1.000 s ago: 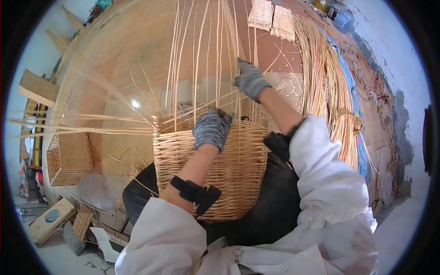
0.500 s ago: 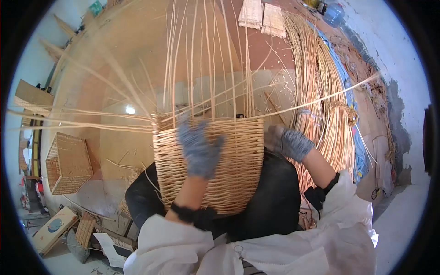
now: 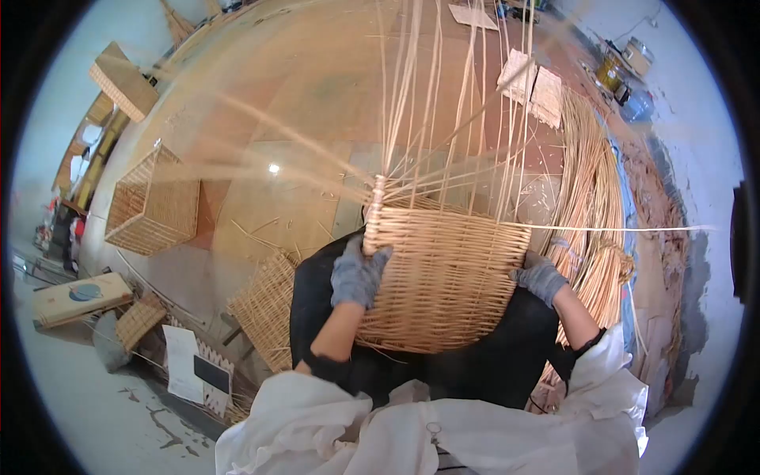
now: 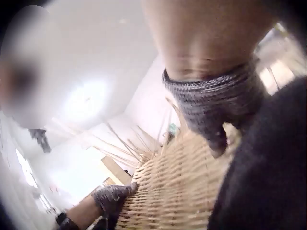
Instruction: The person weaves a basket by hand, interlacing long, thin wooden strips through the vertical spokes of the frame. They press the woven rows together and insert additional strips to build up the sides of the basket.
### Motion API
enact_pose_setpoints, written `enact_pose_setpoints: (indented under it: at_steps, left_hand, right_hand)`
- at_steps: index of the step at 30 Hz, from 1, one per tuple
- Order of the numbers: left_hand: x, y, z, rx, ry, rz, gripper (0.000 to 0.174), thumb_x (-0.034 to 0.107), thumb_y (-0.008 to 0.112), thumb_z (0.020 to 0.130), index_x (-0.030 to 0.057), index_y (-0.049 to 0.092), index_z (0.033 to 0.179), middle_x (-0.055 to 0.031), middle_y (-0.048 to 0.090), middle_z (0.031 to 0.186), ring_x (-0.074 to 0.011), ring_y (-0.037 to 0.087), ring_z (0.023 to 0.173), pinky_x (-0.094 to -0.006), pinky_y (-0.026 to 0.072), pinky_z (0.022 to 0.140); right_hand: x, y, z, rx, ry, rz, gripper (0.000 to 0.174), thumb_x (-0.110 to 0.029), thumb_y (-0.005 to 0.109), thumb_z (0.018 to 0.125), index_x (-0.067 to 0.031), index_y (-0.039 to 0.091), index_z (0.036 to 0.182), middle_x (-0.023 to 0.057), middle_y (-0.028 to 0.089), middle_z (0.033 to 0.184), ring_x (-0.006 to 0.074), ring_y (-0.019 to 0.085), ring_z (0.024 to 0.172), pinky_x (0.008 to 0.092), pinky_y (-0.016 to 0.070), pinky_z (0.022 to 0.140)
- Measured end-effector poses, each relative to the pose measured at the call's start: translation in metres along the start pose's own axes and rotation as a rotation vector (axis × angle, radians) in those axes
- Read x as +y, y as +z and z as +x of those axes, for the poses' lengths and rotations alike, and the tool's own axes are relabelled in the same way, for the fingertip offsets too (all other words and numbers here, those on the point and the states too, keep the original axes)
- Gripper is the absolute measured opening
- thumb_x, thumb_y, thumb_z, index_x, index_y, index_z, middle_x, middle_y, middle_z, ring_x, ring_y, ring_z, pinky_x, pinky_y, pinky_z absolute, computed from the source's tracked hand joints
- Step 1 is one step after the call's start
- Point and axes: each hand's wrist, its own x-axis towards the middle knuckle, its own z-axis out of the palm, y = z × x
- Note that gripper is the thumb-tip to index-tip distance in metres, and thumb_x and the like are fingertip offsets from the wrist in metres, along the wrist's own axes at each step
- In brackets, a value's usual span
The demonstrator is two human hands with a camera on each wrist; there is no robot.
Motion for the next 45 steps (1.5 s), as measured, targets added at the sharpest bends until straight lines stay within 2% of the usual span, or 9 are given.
enact_pose_setpoints:
  at_steps: [2, 7, 11, 16, 23, 28, 30, 33, 45]
  left_hand:
    - [0.005, 0.016, 0.041, 0.024, 0.18, -0.149, 0.051, 0.019, 0.075, 0.07, -0.0042, 0.052, 0.109, -0.0141, 0.06, 0.1, -0.02, 0.058, 0.091, -0.0284, 0.0465, 0.081]
    - [0.022, 0.038, 0.07, -0.034, 0.142, -0.618, 0.054, -0.001, 0.075, 0.065, -0.0055, 0.048, 0.112, -0.013, 0.057, 0.105, -0.022, 0.055, 0.095, -0.0291, 0.046, 0.084]
    - [0.003, 0.048, 0.099, -0.226, 0.302, -0.52, 0.054, 0.008, 0.077, 0.065, -0.0012, 0.051, 0.111, -0.0139, 0.058, 0.101, -0.024, 0.056, 0.092, -0.0323, 0.0458, 0.083]
    - [-0.027, 0.073, 0.118, -0.009, 0.295, -0.497, 0.058, 0.015, 0.079, 0.062, -0.0008, 0.052, 0.111, -0.0153, 0.059, 0.1, -0.0255, 0.057, 0.093, -0.0338, 0.0458, 0.084]
    - [0.023, 0.021, 0.084, -0.07, 0.167, -0.312, 0.05, 0.011, 0.078, 0.064, -0.0043, 0.056, 0.106, -0.0156, 0.061, 0.097, -0.0234, 0.059, 0.089, -0.0306, 0.0472, 0.081]
    - [0.017, 0.036, 0.085, 0.032, 0.214, -0.437, 0.042, 0.01, 0.076, 0.066, -0.0053, 0.059, 0.101, -0.015, 0.062, 0.094, -0.0223, 0.059, 0.085, -0.0304, 0.0472, 0.078]
    - [0.017, 0.037, 0.083, 0.033, 0.225, -0.387, 0.038, 0.011, 0.075, 0.068, -0.0053, 0.061, 0.098, -0.0149, 0.063, 0.094, -0.0219, 0.058, 0.085, -0.0296, 0.0472, 0.078]
    - [0.008, 0.043, 0.089, 0.047, 0.376, -0.249, 0.038, 0.004, 0.072, 0.07, -0.0016, 0.059, 0.106, -0.0132, 0.062, 0.098, -0.0193, 0.058, 0.088, -0.0264, 0.0463, 0.082]
    - [0.058, 0.035, 0.125, -0.401, -0.133, -0.205, 0.047, 0.027, 0.073, 0.074, 0.0028, 0.055, 0.111, -0.0087, 0.063, 0.088, -0.0154, 0.057, 0.079, -0.0275, 0.0462, 0.07]
  right_hand:
    - [-0.065, -0.048, -0.012, -0.039, 0.105, -0.576, 0.028, -0.031, 0.055, 0.082, -0.0053, 0.066, 0.086, 0.0182, 0.062, 0.074, 0.033, 0.06, 0.072, 0.0363, 0.0478, 0.069]
    - [-0.187, -0.081, 0.035, 0.144, 0.029, 0.089, 0.026, -0.029, 0.053, 0.082, -0.0054, 0.064, 0.082, 0.0166, 0.06, 0.073, 0.0291, 0.061, 0.073, 0.0381, 0.0473, 0.068]
    - [-0.24, -0.048, 0.112, 0.597, -0.632, -0.559, 0.023, -0.028, 0.055, 0.082, -0.0069, 0.064, 0.087, 0.0125, 0.062, 0.071, 0.0263, 0.062, 0.067, 0.0386, 0.048, 0.064]
    - [-0.33, -0.061, 0.115, 0.305, -0.345, -0.435, 0.034, -0.037, 0.048, 0.086, -0.007, 0.063, 0.09, 0.0173, 0.062, 0.08, 0.0304, 0.061, 0.081, 0.0398, 0.0471, 0.07]
    - [-0.321, -0.079, 0.117, 0.403, -0.383, -0.418, 0.035, -0.036, 0.05, 0.087, -0.0038, 0.063, 0.091, 0.0175, 0.061, 0.075, 0.0306, 0.061, 0.076, 0.0354, 0.0483, 0.068]
    - [-0.235, -0.043, 0.069, 0.475, -0.346, 0.832, 0.025, -0.023, 0.053, 0.088, -0.002, 0.059, 0.1, 0.0137, 0.062, 0.092, 0.0274, 0.063, 0.081, 0.035, 0.0519, 0.069]
    - [-0.15, -0.03, 0.091, 0.432, 0.314, 1.511, 0.027, -0.012, 0.052, 0.089, 0.0031, 0.05, 0.112, 0.0143, 0.058, 0.104, 0.0296, 0.06, 0.092, 0.0347, 0.0534, 0.076]
    - [-0.102, -0.014, 0.107, 0.347, 0.456, 1.719, 0.037, -0.013, 0.052, 0.089, 0.0063, 0.043, 0.118, 0.0206, 0.057, 0.104, 0.0319, 0.058, 0.097, 0.0356, 0.052, 0.081]
    - [-0.129, -0.083, 0.211, 0.316, -0.154, 0.701, 0.034, -0.024, 0.062, 0.077, -0.004, 0.06, 0.104, 0.0139, 0.063, 0.09, 0.0218, 0.06, 0.081, 0.0284, 0.0476, 0.074]
